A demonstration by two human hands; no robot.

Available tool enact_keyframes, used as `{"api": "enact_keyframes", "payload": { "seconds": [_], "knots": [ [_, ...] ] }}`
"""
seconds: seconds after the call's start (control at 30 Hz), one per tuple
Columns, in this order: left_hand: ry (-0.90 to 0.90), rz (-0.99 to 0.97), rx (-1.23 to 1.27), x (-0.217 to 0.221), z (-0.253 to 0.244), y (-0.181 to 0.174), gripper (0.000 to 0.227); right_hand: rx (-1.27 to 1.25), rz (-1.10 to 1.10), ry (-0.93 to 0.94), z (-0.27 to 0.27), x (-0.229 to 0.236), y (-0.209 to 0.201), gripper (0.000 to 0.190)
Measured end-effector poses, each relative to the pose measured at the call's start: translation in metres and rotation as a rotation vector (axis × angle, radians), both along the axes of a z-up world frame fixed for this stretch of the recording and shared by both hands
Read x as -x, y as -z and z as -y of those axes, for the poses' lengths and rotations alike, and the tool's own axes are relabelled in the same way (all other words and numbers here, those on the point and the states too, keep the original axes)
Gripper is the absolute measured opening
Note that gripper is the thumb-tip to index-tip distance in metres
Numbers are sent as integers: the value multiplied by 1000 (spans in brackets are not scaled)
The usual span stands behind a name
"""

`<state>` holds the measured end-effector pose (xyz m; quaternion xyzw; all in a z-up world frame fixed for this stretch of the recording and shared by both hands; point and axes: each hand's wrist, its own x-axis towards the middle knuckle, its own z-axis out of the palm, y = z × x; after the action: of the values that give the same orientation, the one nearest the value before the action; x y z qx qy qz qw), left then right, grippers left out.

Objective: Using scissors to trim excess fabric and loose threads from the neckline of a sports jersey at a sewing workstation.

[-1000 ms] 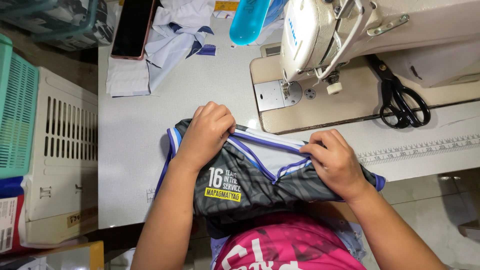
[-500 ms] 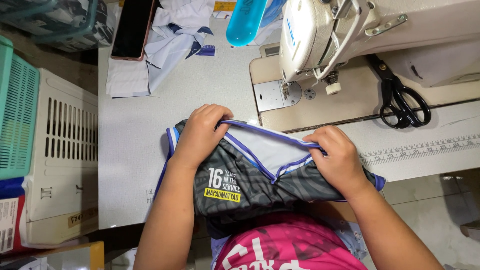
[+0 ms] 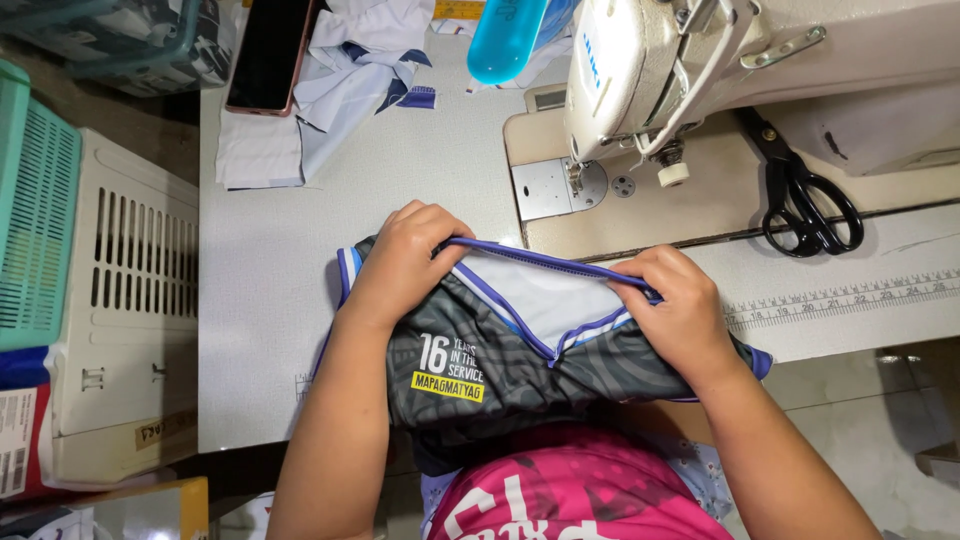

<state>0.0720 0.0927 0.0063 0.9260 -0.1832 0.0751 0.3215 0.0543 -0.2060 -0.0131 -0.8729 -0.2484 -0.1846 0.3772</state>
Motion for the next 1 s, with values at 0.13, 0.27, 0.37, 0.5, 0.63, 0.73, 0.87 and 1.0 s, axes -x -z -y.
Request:
{"api": "enact_keyframes", "payload": {
  "seconds": [0.13,0.27,0.37,0.5,0.63,0.73,0.87,1.0],
  "knots": [
    [0,96,-24,0,-2,3,11,16,40,29,3,0,8,15],
    [47,23,-4,3,-2,-2,19,82,170,-9,7,-1,14,21],
    [58,13,-13,3,-5,-3,19,129,225,-51,6,1,12,21],
    [52,23,-90,4,-7,-2,18,158,263,-95,4,1,7,19],
    [49,26,-95,5,-10,-5,15,137,244,-111,4,1,7,19],
    [36,32,-99,4,-11,-6,13,129,222,-101,3,2,6,19],
    [43,-37,35,6,-12,-16,10,86,178,-72,1,0,2,18],
    [41,60,236,4,-23,-13,16,17,194,-57,-1,1,-8,22]
  ]
}}
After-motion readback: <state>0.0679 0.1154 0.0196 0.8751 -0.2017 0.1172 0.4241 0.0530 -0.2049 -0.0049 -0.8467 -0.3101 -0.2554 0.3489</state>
